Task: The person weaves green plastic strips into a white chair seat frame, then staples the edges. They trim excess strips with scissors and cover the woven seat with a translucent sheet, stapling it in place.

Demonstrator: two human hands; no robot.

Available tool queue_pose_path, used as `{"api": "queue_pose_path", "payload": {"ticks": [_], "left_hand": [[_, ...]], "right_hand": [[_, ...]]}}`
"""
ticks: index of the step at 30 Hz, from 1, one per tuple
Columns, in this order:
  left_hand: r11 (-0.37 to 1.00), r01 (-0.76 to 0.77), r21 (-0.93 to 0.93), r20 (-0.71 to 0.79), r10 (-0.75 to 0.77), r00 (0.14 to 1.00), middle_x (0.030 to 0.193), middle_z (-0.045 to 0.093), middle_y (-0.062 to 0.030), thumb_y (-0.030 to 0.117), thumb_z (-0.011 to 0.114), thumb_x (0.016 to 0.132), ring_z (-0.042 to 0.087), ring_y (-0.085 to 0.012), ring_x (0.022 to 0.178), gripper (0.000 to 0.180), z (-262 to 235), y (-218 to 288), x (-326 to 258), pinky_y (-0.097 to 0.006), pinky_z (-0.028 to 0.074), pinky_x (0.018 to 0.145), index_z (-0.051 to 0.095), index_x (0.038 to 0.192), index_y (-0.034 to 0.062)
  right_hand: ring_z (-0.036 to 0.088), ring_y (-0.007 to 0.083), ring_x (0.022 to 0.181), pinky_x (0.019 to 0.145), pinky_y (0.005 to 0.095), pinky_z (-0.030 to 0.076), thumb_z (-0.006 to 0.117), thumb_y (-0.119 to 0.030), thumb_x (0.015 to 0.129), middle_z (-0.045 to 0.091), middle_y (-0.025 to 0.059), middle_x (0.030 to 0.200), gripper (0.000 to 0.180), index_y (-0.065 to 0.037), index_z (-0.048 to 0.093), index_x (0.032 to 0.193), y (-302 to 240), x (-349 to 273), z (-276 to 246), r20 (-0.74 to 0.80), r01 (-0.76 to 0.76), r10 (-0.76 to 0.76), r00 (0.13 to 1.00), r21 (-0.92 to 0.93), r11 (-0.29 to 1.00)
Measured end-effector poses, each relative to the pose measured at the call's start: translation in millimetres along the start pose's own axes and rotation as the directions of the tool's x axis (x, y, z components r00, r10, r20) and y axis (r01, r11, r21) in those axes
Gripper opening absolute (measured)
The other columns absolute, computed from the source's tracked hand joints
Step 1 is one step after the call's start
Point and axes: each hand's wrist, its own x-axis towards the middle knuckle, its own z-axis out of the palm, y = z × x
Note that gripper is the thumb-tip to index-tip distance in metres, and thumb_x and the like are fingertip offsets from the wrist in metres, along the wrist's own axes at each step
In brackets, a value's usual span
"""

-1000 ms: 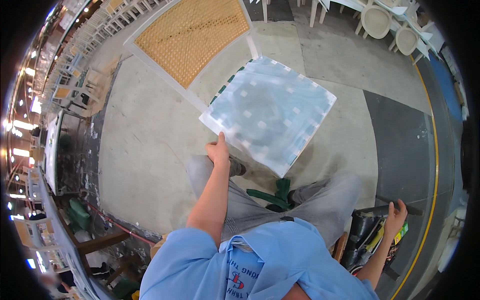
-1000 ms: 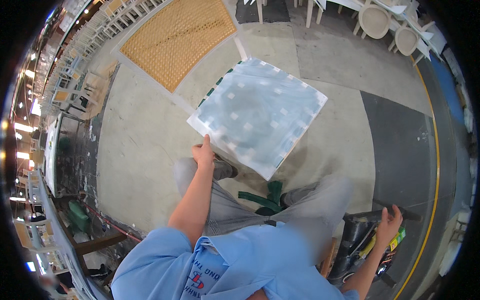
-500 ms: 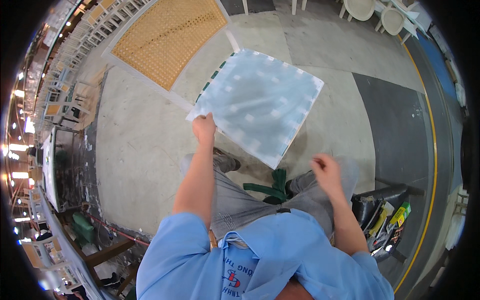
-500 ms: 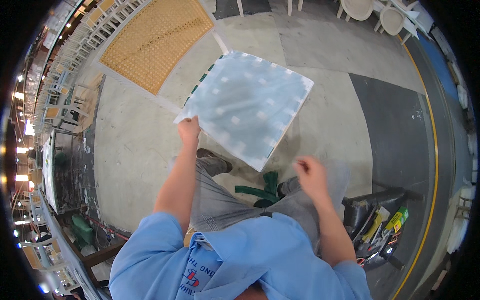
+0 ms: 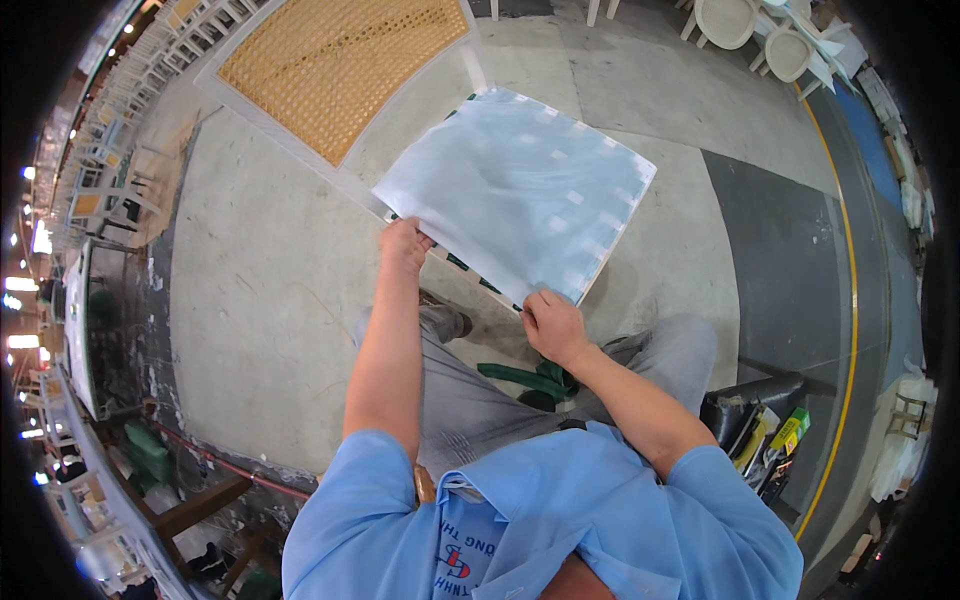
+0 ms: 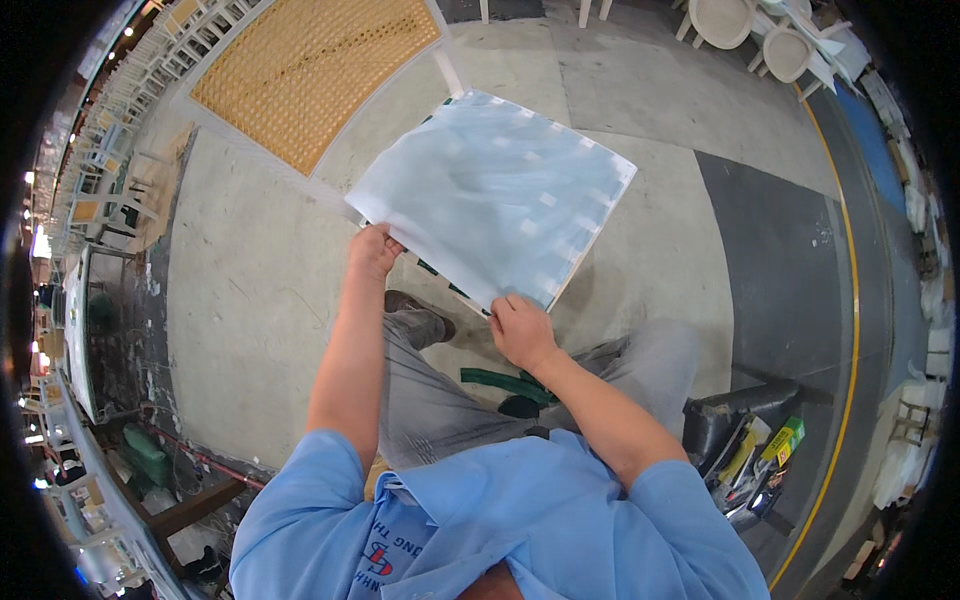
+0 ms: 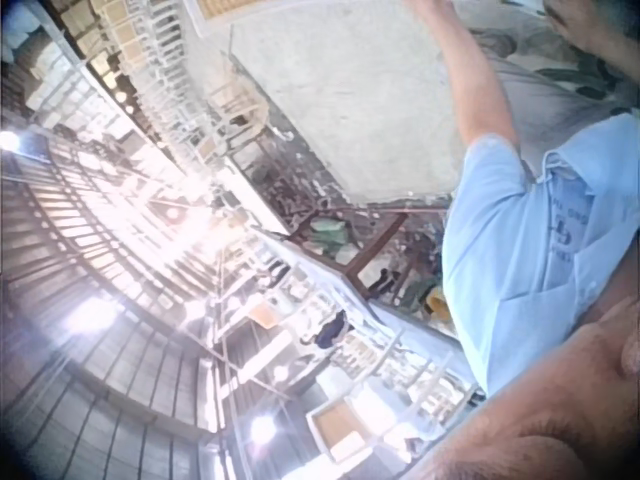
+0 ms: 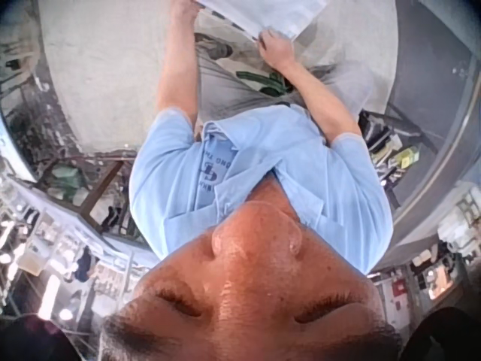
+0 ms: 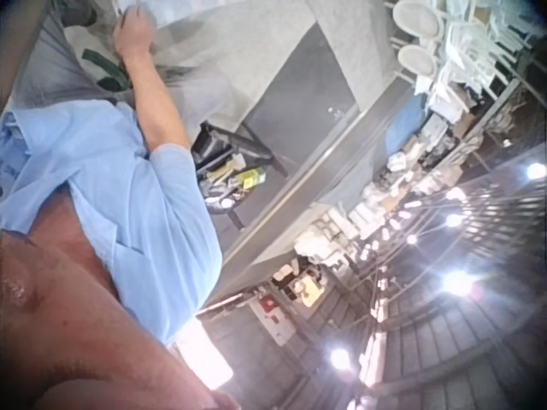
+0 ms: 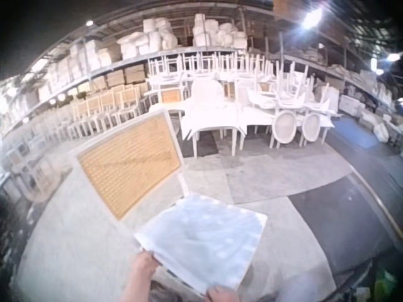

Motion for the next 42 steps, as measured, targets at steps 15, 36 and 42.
{"api": "queue_pose_path", "payload": {"ticks": [15, 36, 42], "left_hand": [[0.949, -0.117, 0.291, -0.133, 0.161, 0.978, 0.097, 0.069, -0.0166, 0.008, 0.069, 0.092, 0.071, -0.0260, 0.076, 0.025, -3, -9, 3, -0.040, 0.062, 0.064, 0.058, 0.107, -0.0086], [0.900, 0.058, 0.431, -0.134, 0.000, 0.991, 0.075, 0.059, -0.0040, 0.015, 0.082, 0.084, 0.056, -0.0147, 0.054, 0.026, 5, -69, -75, -0.030, 0.049, 0.048, 0.060, 0.089, 0.0019], [0.849, 0.032, 0.528, -0.107, 0.029, 0.994, 0.075, 0.060, -0.0039, 0.018, 0.084, 0.083, 0.058, -0.0159, 0.056, 0.028, 5, -72, -79, -0.031, 0.048, 0.050, 0.061, 0.088, 0.0031]], "right_hand": [[0.062, 0.0289, 0.082, 0.069, 0.0414, 0.051, 0.069, -0.015, 0.084, 0.057, 0.0076, 0.085, 0.011, -0.011, 0.060, 0.088, 2, -3, 1, -0.029, 0.055, -0.057, 0.998, -0.045, 0.997], [0.063, 0.0159, 0.094, 0.085, 0.0305, 0.050, 0.067, -0.016, 0.095, 0.069, 0.0091, 0.098, 0.021, 0.000, 0.065, 0.109, 121, -250, -241, -0.502, -0.770, 0.711, 0.492, 0.129, 0.624], [0.063, 0.0183, 0.078, 0.067, 0.0345, 0.050, 0.072, -0.028, 0.090, 0.066, 0.0069, 0.089, 0.037, 0.000, 0.066, 0.115, 140, -406, -275, -0.255, -0.964, 0.963, -0.087, 0.267, -0.016]]}}
